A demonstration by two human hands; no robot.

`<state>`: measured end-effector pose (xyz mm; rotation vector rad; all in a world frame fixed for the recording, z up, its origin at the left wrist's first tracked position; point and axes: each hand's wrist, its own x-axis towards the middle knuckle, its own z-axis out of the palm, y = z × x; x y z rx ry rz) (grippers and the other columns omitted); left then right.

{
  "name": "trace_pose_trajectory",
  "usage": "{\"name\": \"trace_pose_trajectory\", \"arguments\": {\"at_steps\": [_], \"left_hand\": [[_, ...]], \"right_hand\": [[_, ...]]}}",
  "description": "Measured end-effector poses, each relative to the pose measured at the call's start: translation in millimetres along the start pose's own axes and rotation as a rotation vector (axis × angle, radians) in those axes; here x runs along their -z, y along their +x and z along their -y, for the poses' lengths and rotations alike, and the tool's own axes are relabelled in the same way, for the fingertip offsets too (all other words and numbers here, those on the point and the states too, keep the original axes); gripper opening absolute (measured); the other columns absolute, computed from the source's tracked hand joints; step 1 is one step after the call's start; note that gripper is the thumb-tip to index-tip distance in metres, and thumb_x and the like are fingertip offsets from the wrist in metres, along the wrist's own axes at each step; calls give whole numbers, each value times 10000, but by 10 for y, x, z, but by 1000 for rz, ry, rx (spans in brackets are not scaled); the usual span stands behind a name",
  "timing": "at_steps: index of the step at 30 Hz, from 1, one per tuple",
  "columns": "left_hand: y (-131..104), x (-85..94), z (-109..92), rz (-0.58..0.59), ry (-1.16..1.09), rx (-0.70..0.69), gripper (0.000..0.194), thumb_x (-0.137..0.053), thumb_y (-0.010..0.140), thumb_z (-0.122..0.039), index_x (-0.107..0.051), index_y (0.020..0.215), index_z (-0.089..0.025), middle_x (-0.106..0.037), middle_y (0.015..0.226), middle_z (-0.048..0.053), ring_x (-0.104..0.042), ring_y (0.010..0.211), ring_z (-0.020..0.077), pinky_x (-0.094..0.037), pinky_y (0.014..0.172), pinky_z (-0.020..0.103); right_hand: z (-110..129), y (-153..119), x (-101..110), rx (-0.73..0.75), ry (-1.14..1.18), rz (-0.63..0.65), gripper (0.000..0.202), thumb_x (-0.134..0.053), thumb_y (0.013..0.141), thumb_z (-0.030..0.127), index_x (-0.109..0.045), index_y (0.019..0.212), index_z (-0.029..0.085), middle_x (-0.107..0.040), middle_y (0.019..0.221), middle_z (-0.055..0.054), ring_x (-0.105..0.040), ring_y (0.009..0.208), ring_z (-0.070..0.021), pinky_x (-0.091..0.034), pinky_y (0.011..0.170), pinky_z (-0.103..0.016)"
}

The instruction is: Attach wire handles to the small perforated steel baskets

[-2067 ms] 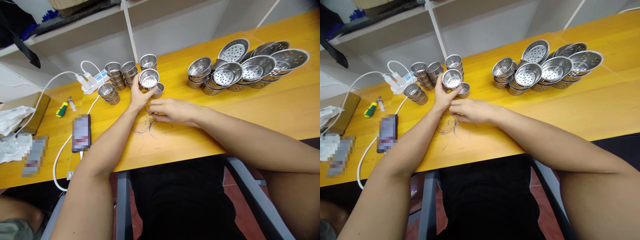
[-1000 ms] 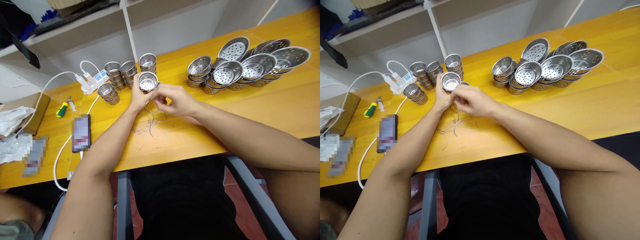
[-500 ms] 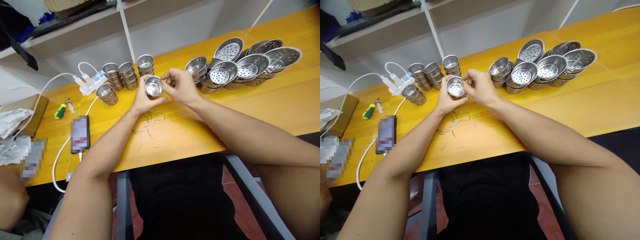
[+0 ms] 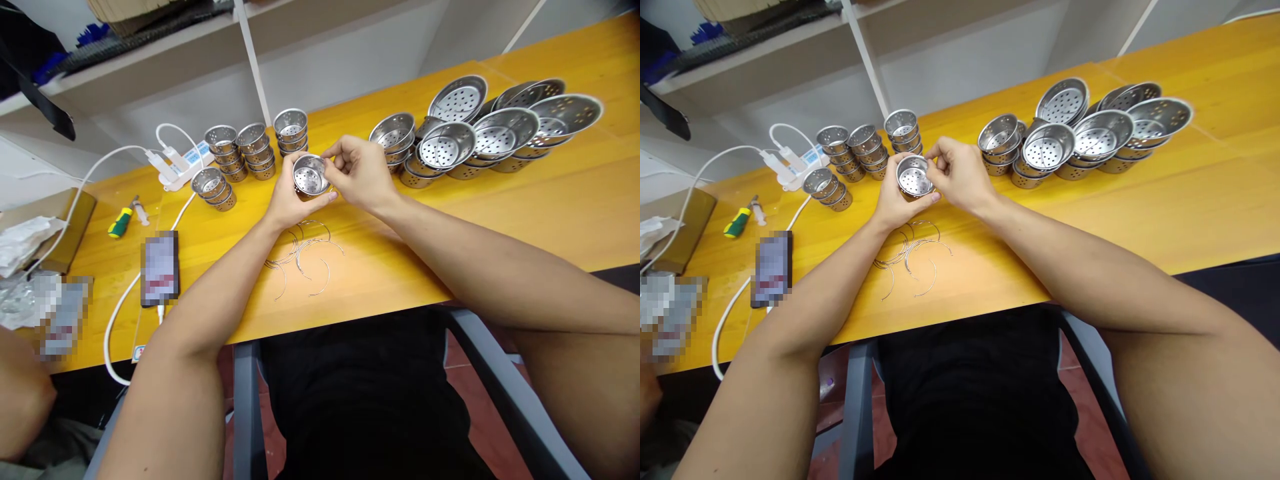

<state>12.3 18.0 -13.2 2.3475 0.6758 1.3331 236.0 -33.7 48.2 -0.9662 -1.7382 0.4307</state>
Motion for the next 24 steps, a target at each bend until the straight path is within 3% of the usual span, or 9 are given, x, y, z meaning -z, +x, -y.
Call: {"name": "trace_pose_trajectory", "arguments": {"at_steps": [8,12,18,24], "left_hand": [[-8,5,1,17,-13,-29,1075,-841,970,-904,-296,1747,-398,-651,1579,96,-749,1472,332,-577,1353,583],[3,45,86,8,-53,-47,997,-782,1017,-899,-321,1740,-391,-667,1549,88,-741,1481,329,-550,1377,598],[19,96,160,12,-97,-32,962,-759,1020,-917,-389,1718,-368,-686,1548,97,-752,1477,337,-591,1344,606],[36,26,96,12,-82,-39,982,-829,1019,-837,-371,1717,-319,-698,1520,110,-772,1448,332,-585,1356,614]], "right_hand": [[19,-6,9,10,77,12,499,-837,1058,790,-817,1130,297,-678,791,-29,-720,804,-280,-731,855,-513],[121,23,127,52,215,156,602,-812,1033,895,-841,1131,302,-749,847,-38,-659,702,-231,-679,701,-449],[175,86,289,18,369,364,593,-982,920,847,-836,1133,314,-700,752,15,-567,598,-178,-511,518,-344],[160,92,182,-45,509,277,656,-1105,762,820,-776,984,297,-671,741,10,-596,588,-190,-544,514,-365]]}}
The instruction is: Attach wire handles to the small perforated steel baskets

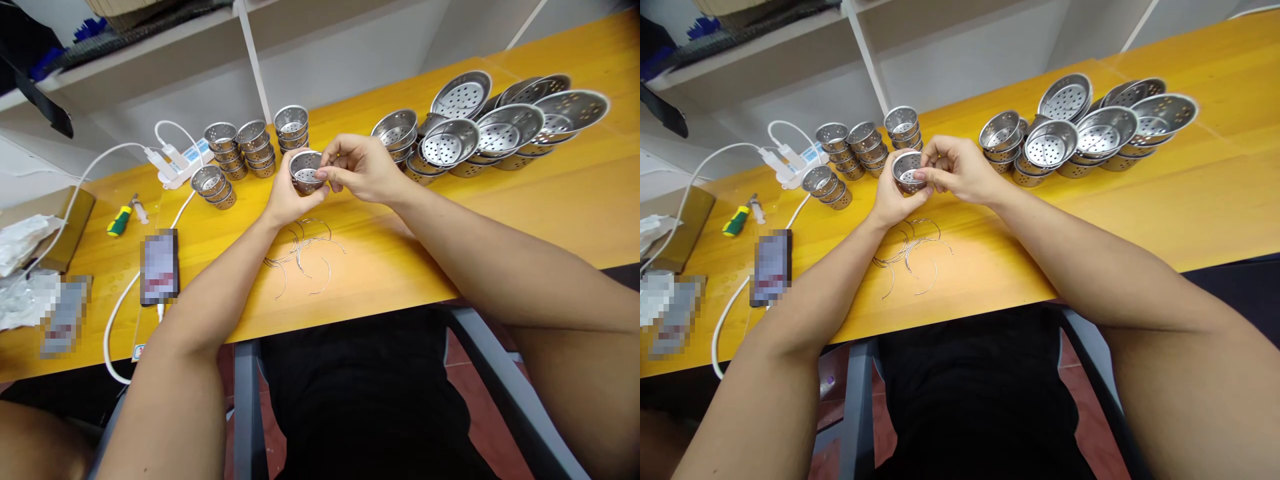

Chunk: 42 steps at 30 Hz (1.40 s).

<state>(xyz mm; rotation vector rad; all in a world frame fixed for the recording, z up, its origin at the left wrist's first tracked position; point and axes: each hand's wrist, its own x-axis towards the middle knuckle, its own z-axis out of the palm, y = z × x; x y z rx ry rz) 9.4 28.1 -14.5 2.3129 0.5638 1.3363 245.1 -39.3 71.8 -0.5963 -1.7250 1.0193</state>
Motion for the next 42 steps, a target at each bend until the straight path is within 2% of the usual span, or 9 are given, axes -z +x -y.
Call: {"name": "trace_pose_trajectory", "arguments": {"at_steps": [3,7,17,19,22,24,30,36,42], "left_hand": [[12,-17,-30,-19,21,17,894,-836,1040,-778,-410,1667,-305,-716,1494,108,-789,1418,323,-615,1327,600],[21,-9,-93,-24,64,63,850,-859,1041,-728,-437,1645,-304,-732,1488,116,-804,1416,338,-643,1310,615],[26,-13,-208,-1,81,101,856,-817,1066,-700,-399,1703,-311,-725,1465,114,-787,1424,349,-598,1351,654],[21,-10,-208,-12,86,110,873,-833,1056,-708,-397,1700,-312,-722,1477,119,-784,1432,353,-594,1359,652],[11,6,-169,-46,100,126,905,-858,1033,-751,-398,1682,-320,-713,1511,123,-783,1442,347,-604,1355,627],[7,23,-127,-58,106,120,932,-854,1019,-792,-390,1678,-325,-698,1537,132,-757,1489,361,-583,1378,632],[7,62,-45,-101,104,127,993,-849,970,-873,-389,1663,-332,-682,1542,140,-707,1558,392,-513,1433,667],[-15,55,0,-81,97,77,983,-798,1017,-857,-343,1719,-341,-659,1611,158,-704,1570,388,-545,1408,655],[-16,34,-20,-99,93,66,972,-798,1012,-878,-361,1700,-348,-670,1585,140,-753,1514,367,-612,1351,624]], "right_hand": [[-12,18,-10,-7,-5,5,671,-1097,756,842,-767,964,296,-683,750,-7,-619,596,-207,-574,531,-393],[8,31,12,-51,-97,6,735,-1046,714,949,-742,947,321,-683,727,-5,-645,608,-243,-609,556,-444],[51,22,30,-72,-140,63,775,-1002,697,1014,-757,937,318,-685,717,-12,-678,652,-264,-671,638,-487],[41,3,29,-47,-181,37,783,-969,735,1026,-783,1009,317,-741,808,-34,-700,690,-266,-691,671,-493],[29,-33,37,28,-295,-71,808,-870,846,1038,-809,1223,325,-831,1135,-95,-769,833,-285,-729,777,-510],[35,-56,51,80,-385,-118,754,-821,923,1001,-814,1274,334,-817,1297,-125,-803,969,-322,-738,884,-538],[95,-82,86,129,-538,-30,498,-792,1012,831,-851,1188,369,-814,1351,-136,-773,1162,-406,-705,1050,-647],[108,-75,80,182,-624,47,407,-759,1055,724,-867,1220,368,-792,1453,-140,-730,1380,-466,-587,1257,-725],[4,-95,69,219,-585,83,385,-790,1065,670,-883,1263,353,-735,1576,-144,-720,1446,-473,-537,1305,-736]]}}
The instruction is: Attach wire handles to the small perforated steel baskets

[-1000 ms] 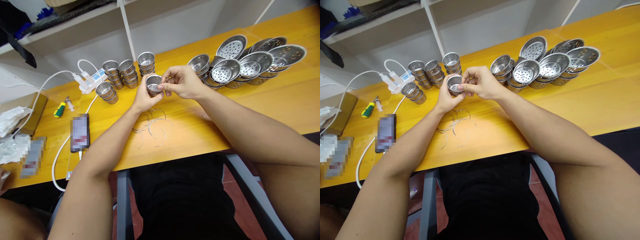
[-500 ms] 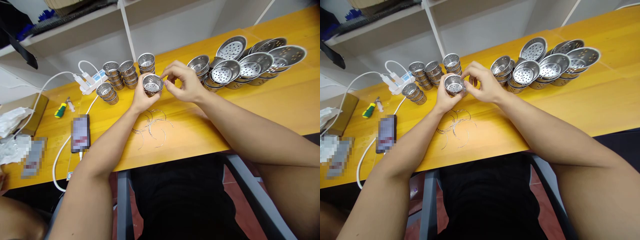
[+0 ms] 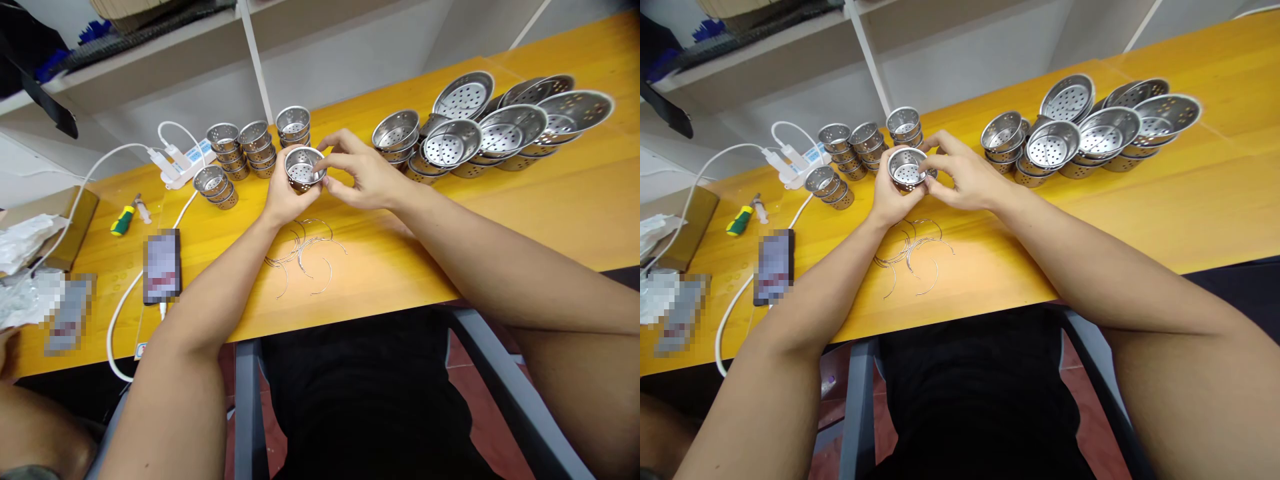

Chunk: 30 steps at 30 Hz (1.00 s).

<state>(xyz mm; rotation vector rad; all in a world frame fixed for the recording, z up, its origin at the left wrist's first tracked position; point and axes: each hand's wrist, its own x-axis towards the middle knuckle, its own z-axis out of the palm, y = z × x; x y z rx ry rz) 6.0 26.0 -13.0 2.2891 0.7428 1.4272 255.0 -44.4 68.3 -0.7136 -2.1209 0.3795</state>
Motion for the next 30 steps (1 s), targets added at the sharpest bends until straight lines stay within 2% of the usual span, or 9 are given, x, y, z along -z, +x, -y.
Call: {"name": "trace_pose_trajectory", "arguments": {"at_steps": [6,11,17,22,25,27,30], "left_hand": [[-5,6,-39,53,24,8,1009,-772,1019,-894,-315,1733,-347,-656,1619,150,-733,1539,371,-593,1366,621],[4,16,-67,69,53,-8,1021,-711,1042,-922,-276,1774,-360,-654,1641,151,-733,1558,369,-578,1394,625],[27,15,-107,96,65,-19,1148,-667,953,-1057,-272,1794,-382,-630,1700,155,-714,1609,395,-610,1368,637],[30,2,-81,114,82,-35,1189,-735,918,-1042,-282,1795,-379,-584,1778,158,-619,1716,416,-540,1437,659],[19,27,19,109,81,-22,1106,-745,969,-972,-308,1787,-371,-553,1808,170,-568,1751,417,-470,1482,676],[0,62,105,101,90,14,1036,-765,981,-935,-380,1747,-353,-577,1790,178,-575,1732,414,-449,1488,676],[-41,115,198,115,98,78,999,-843,939,-905,-491,1665,-316,-641,1735,180,-626,1660,400,-478,1459,636]], "right_hand": [[-68,-24,-88,0,16,42,413,-796,1057,630,-911,1321,334,-698,1609,-173,-659,1549,-494,-512,1346,-773],[-64,-24,-95,8,9,33,457,-799,1051,680,-898,1364,362,-707,1604,-162,-645,1571,-491,-506,1364,-771],[-25,6,-42,-4,8,8,894,-896,944,830,-698,1659,331,-713,1646,-178,-647,1546,-497,-554,1336,-708],[-46,20,34,-16,-13,13,992,-919,903,885,-654,1684,335,-724,1579,-164,-664,1499,-506,-572,1300,-693],[-131,10,147,-50,-76,-52,934,-995,872,836,-690,1605,344,-710,1542,-164,-661,1446,-479,-576,1295,-647],[-229,-1,229,-62,-113,-72,899,-1059,852,767,-710,1541,308,-702,1515,-188,-657,1404,-459,-570,1290,-614],[-366,-22,318,-87,-198,45,858,-1129,812,593,-731,1471,213,-690,1450,-232,-678,1326,-460,-570,1247,-634]]}}
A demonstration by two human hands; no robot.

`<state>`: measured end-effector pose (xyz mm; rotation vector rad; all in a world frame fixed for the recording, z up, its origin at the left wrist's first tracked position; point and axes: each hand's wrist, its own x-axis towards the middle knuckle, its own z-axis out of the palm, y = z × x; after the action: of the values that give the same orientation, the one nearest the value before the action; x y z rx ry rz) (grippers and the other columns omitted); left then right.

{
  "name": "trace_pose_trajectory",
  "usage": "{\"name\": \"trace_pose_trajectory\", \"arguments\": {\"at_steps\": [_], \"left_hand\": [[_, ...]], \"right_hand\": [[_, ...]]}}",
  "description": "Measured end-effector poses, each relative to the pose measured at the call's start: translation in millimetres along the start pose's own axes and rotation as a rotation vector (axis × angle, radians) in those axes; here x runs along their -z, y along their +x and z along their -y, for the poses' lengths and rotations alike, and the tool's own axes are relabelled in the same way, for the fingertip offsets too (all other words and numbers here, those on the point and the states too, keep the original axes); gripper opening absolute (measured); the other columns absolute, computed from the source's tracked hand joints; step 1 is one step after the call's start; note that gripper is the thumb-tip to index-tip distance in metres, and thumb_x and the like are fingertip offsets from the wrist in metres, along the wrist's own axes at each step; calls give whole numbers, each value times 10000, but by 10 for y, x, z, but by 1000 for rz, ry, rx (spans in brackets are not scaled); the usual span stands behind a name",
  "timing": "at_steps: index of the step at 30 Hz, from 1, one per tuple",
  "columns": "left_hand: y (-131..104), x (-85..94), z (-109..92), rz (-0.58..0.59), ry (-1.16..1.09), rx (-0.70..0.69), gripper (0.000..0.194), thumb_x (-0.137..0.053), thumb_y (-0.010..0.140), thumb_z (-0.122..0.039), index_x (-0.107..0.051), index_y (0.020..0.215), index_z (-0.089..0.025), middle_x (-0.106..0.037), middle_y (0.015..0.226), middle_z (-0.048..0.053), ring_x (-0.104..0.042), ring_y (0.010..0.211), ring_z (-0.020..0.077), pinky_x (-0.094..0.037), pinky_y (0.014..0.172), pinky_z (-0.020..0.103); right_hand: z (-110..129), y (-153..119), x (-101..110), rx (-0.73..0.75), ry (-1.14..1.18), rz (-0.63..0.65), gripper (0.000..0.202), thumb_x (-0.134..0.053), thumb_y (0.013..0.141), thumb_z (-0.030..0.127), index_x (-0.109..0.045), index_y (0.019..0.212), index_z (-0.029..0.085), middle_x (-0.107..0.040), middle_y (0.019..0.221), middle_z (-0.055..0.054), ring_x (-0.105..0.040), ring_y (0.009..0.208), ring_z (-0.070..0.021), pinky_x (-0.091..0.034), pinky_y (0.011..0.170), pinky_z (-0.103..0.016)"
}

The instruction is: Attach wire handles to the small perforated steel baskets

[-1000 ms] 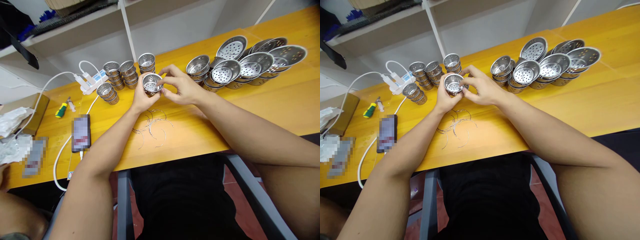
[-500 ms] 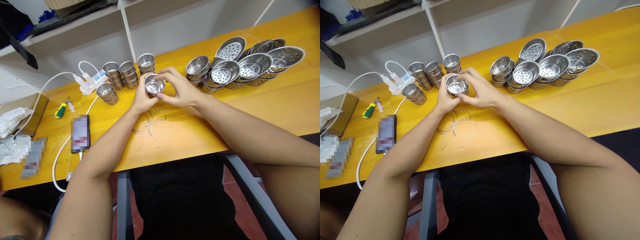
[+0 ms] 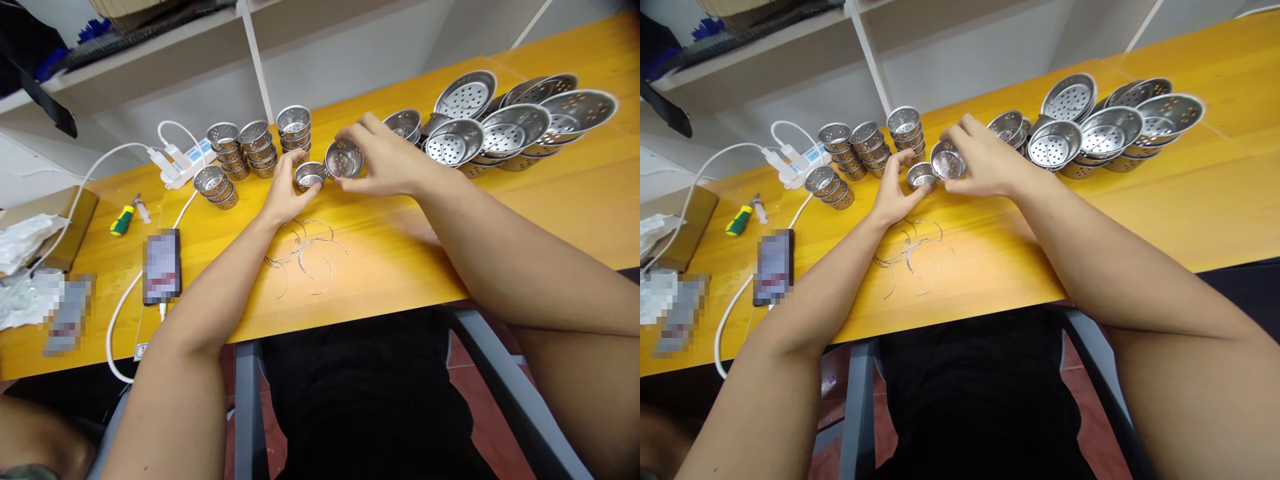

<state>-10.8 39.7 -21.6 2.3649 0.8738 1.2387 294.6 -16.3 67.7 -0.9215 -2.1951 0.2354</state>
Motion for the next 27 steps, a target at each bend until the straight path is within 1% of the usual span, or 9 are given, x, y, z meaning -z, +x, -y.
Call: {"name": "trace_pose_trajectory", "arguments": {"at_steps": [2,4,8,12,15,18,20,23,27], "left_hand": [[-29,18,6,25,11,59,1027,-934,873,-859,-530,1629,-293,-672,1704,187,-647,1621,410,-501,1430,631],[-53,35,-49,56,38,139,1023,-1010,832,-742,-536,1614,-282,-686,1695,188,-662,1600,428,-510,1410,647],[-59,72,-250,77,83,267,898,-1000,869,-440,-502,1602,-298,-677,1709,162,-685,1595,406,-519,1411,613],[-37,80,-331,16,115,327,961,-1009,814,-268,-456,1599,-298,-646,1693,176,-652,1629,424,-489,1450,639],[-31,62,-294,-54,114,334,1011,-1021,769,-197,-441,1591,-308,-602,1699,174,-610,1672,443,-459,1486,666],[-32,49,-278,-104,108,350,1004,-1027,756,-170,-441,1557,-316,-561,1715,170,-590,1687,448,-445,1503,677],[-30,48,-307,-123,114,379,973,-1017,768,-157,-444,1539,-309,-551,1708,177,-584,1688,454,-429,1511,691],[-20,52,-383,-127,133,406,934,-997,782,-126,-457,1526,-285,-561,1676,185,-591,1676,458,-426,1510,698],[-3,48,-461,-121,160,412,910,-983,774,-74,-479,1509,-258,-577,1644,193,-609,1649,451,-454,1493,678]], "right_hand": [[-30,-11,24,-37,-89,158,815,-1136,746,464,-758,1405,169,-688,1393,-244,-699,1288,-481,-594,1197,-661],[15,-24,52,-104,-162,322,747,-1075,747,442,-774,1367,154,-682,1374,-240,-717,1272,-491,-623,1170,-673],[192,-47,132,-196,-236,525,638,-800,953,551,-777,1407,104,-657,1450,-270,-747,1263,-461,-633,1187,-646],[316,-43,152,-119,-264,464,673,-769,949,485,-759,1514,119,-640,1605,-298,-675,1439,-526,-574,1231,-653],[474,-30,96,30,-209,321,533,-719,1003,391,-773,1497,198,-702,1568,-235,-680,1406,-479,-561,1184,-593],[692,-39,-18,115,-173,417,351,-638,1081,336,-808,1354,195,-790,1373,-190,-750,1163,-375,-566,972,-470],[785,-59,-117,143,-198,505,323,-641,1104,345,-819,1310,172,-804,1350,-194,-757,1102,-355,-541,894,-439],[751,-79,-248,120,-273,545,355,-658,1123,363,-831,1332,134,-792,1353,-229,-760,1141,-375,-562,936,-459],[505,-47,-275,61,-300,522,407,-579,1169,350,-836,1380,114,-781,1368,-248,-774,1178,-388,-595,1075,-512]]}}
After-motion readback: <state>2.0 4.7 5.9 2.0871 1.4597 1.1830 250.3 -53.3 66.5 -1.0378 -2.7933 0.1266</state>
